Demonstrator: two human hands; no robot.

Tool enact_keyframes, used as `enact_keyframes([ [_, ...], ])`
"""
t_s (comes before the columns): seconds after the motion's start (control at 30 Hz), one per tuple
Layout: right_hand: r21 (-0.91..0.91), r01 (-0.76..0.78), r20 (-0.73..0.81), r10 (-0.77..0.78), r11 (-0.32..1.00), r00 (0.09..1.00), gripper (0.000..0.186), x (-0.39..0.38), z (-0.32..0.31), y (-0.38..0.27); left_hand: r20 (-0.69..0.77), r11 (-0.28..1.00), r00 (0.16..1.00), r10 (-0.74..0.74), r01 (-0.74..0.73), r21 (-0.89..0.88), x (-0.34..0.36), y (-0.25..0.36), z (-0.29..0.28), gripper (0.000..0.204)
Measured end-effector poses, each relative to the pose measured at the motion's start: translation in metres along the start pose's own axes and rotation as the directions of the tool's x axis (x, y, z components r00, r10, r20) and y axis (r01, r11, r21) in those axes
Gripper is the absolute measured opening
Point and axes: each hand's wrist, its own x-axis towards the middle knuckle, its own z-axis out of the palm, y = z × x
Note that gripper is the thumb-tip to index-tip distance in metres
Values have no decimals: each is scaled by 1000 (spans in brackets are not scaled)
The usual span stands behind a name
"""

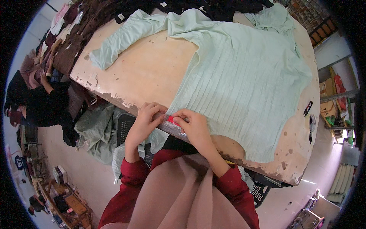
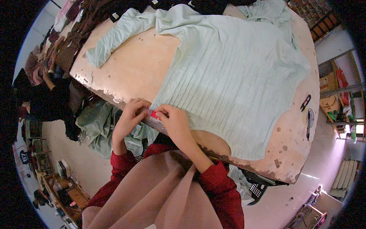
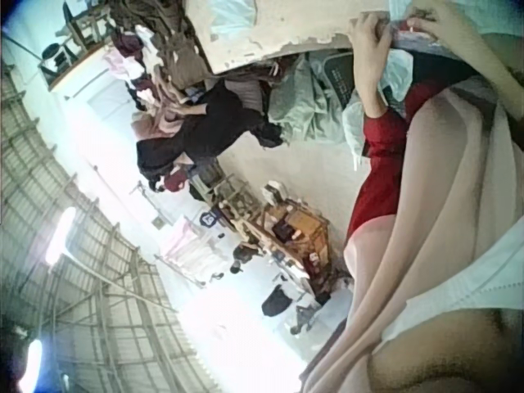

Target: The person measures a light green garment on a table using a measuring tape, marks it with a black marker, and repeatedly folds and unfolds it to check dimensions. The person handles the garment by hand and uses a measuring tape and marker throughout.

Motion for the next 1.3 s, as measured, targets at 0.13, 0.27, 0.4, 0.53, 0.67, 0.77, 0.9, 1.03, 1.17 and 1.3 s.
enact_keyframes([
  [0.13, 61, -122, -37, 125, 991, 992, 14, 5, 4, 7, -10, 999, 1000, 0, -1, -48, 4, -7, 1, 16],
  [0.27, -211, -59, -133, 32, 976, 991, 14, 2, 4, 3, -49, 986, 995, -92, 84, -144, 7, -2, 6, 15],
  [0.4, -395, 79, -62, -112, 915, 992, 15, -49, -39, -10, -96, 943, 981, -171, 135, -305, 6, -4, 13, 14],
  [0.53, -254, -29, 2, 31, 967, 1000, 16, -124, -162, -12, -35, 921, 964, -262, 239, -307, 9, -17, 7, 13],
  [0.67, 78, -407, -212, 414, 910, 885, 12, -196, -253, 27, -2, 921, 957, -289, 277, -274, 18, -15, 9, 14],
  [0.77, 161, -352, -290, 385, 922, 876, 13, -220, -266, 40, 27, 890, 946, -323, 314, -330, 20, -15, 9, 16],
  [0.9, 230, -380, -286, 435, 896, 854, 19, -219, -264, 47, 67, 888, 939, -337, 341, -310, 21, -15, -1, 17],
  [1.03, 243, -406, -240, 460, 881, 855, 21, -217, -264, 45, 179, 859, 911, -371, 410, -306, 26, -13, -7, 17],
  [1.17, 200, -414, -239, 454, 888, 858, 20, -216, -264, 45, 151, 879, 927, -342, 373, -299, 27, -26, -5, 17],
  [1.3, 162, -394, -237, 423, 905, 874, 18, -215, -264, 51, 93, 874, 922, -375, 385, -295, 19, -22, -4, 16],
])
